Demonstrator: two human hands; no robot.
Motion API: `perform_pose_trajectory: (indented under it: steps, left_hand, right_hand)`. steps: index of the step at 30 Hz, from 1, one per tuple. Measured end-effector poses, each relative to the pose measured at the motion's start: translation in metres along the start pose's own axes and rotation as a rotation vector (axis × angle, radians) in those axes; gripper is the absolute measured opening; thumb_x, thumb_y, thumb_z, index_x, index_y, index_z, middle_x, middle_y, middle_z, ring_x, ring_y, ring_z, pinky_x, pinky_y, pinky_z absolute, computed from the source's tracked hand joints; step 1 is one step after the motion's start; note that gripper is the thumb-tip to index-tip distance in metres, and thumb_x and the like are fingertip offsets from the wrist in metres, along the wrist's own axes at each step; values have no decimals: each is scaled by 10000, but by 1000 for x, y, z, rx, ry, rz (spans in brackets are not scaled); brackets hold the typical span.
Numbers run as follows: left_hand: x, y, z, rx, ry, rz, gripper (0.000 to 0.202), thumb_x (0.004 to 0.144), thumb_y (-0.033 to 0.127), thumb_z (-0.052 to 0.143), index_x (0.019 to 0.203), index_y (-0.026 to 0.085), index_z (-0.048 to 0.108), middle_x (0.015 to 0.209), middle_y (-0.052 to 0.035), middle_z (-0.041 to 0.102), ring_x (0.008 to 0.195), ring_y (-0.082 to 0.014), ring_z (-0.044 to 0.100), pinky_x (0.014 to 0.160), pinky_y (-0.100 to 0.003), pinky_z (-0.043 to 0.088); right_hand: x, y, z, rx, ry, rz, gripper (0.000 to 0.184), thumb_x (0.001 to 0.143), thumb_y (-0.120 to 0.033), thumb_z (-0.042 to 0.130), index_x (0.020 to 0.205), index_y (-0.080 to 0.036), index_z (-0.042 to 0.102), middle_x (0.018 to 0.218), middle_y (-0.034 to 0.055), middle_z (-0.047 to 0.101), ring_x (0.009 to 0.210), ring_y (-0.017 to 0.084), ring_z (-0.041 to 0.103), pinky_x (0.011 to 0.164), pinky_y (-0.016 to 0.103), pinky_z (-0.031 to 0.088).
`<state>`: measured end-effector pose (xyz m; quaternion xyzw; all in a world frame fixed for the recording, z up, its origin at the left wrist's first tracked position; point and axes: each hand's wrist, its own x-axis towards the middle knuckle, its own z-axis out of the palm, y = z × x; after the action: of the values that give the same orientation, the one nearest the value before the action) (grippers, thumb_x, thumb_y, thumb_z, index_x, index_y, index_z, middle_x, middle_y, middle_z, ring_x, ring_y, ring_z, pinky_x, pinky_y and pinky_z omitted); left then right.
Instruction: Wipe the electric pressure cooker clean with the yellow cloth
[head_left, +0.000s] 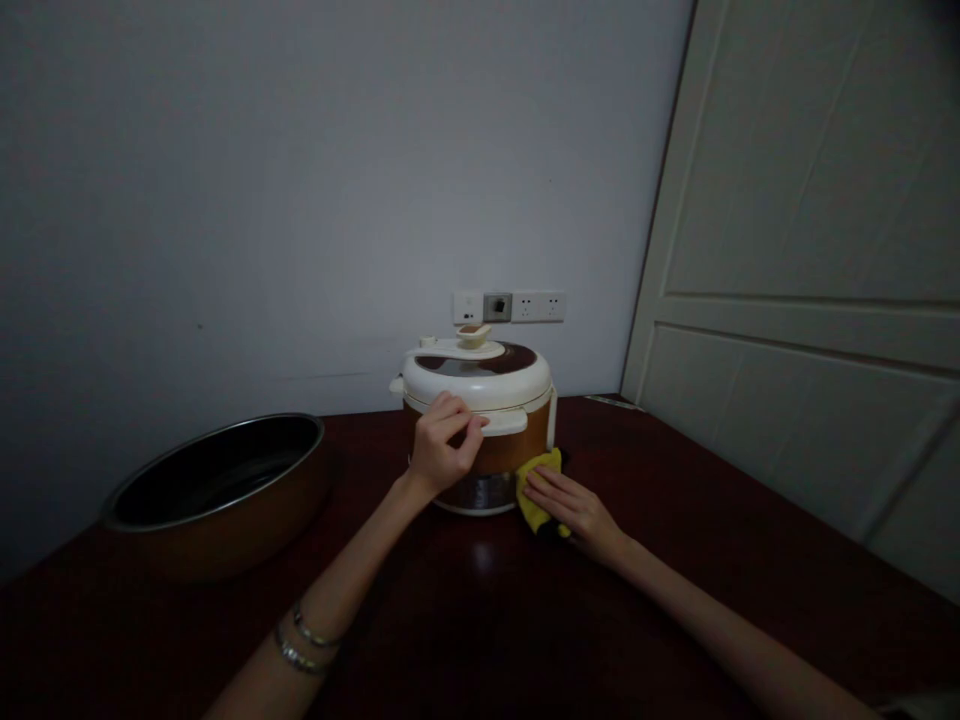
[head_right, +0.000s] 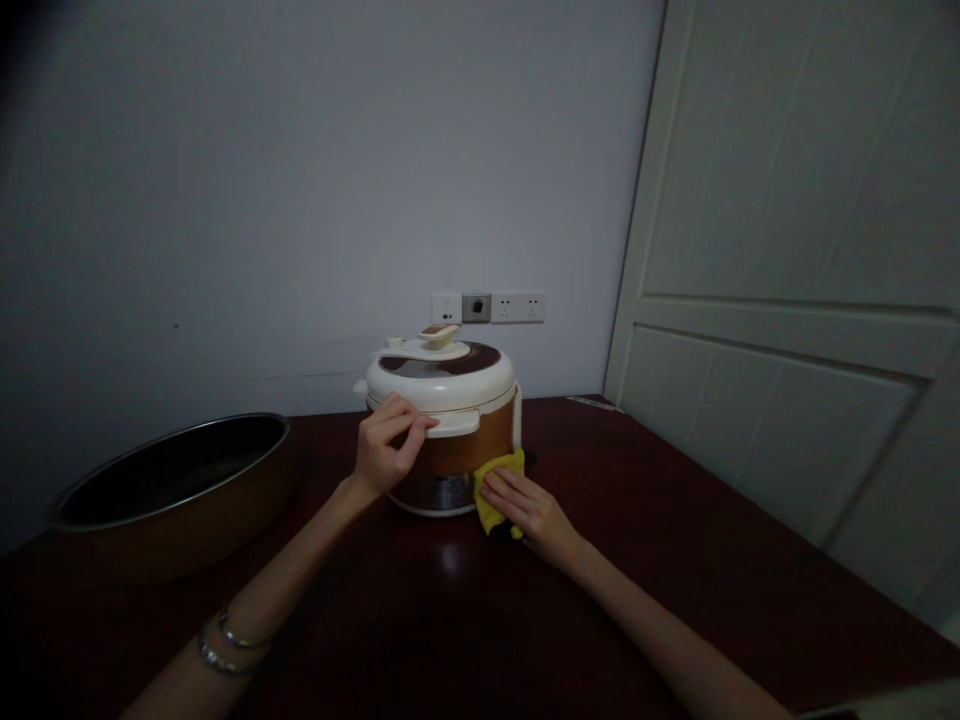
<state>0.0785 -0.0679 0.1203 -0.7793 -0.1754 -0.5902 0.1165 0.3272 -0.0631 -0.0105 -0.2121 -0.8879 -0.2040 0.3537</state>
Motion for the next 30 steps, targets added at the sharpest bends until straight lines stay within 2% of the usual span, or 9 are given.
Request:
perform_pose_trajectory:
  steps: [3,7,9,13,17,20,23,26,30]
  left_hand:
    - [-1,1,1,19,17,7,183,812,121,517,714,136,670,606,-29,541,626,-144,469,602,-304,397]
    - [-1,2,1,47,13,-1,191,821,135,508,722,152,670,610,-26,550,626,-144,471,602,-304,399]
    - [-1,2,1,51,11,6,186,820,135,509,731,153,671,615,-26,555,623,-143,473,606,-306,403]
    - [-2,2,1,61,16,21,185,817,128,506,735,151,669,613,-24,557,622,-144,479,611,-307,406]
    - [-3,1,3,67,32,23,182,815,122,505,738,153,666,630,-28,572,629,-145,490,619,-309,408]
    - [-4,1,3,68,33,22,181,814,126,505,737,155,666,634,-31,571,633,-147,492,612,-305,407]
    - [-4,1,3,68,26,28,184,817,128,501,743,153,667,635,-33,571,634,-147,488,612,-305,408]
    - [-4,1,1,66,8,35,179,816,119,501,756,149,666,644,-37,576,643,-148,487,609,-302,410]
    - [-5,0,1,58,0,36,165,808,113,511,759,149,664,655,-38,582,649,-148,487,615,-306,417]
  right_hand:
    - [10,3,-17,23,-16,8,427,942,-196,357,1364,-194,418,1290,80,556,1244,195,456,1006,380,444]
    - [34,17,-33,116,108,101,419,907,-197,439,1325,-191,475,1320,101,525,1229,197,474,1020,388,423]
    - [43,21,-28,177,263,253,401,881,-219,484,1279,-196,530,1296,105,546,1196,212,508,1012,408,422]
    - [46,14,-2,301,583,745,351,859,-294,487,1158,-178,632,1132,98,658,1064,251,603,941,436,458]
    - [32,-7,18,430,505,1004,369,807,-400,531,956,-110,704,868,90,724,821,282,667,739,406,534]
    - [35,-18,17,489,477,1017,381,813,-418,517,933,-106,699,831,84,721,763,274,666,697,389,539]
    - [62,-13,1,489,566,921,386,832,-377,506,1086,-124,650,1040,104,689,942,282,643,849,433,500]
    - [92,2,-13,432,645,795,432,841,-292,489,1240,-143,562,1248,115,581,1156,271,537,1001,464,380]
    - [90,12,0,355,664,743,552,808,-164,475,1358,-171,435,1365,96,469,1261,236,432,1051,444,309]
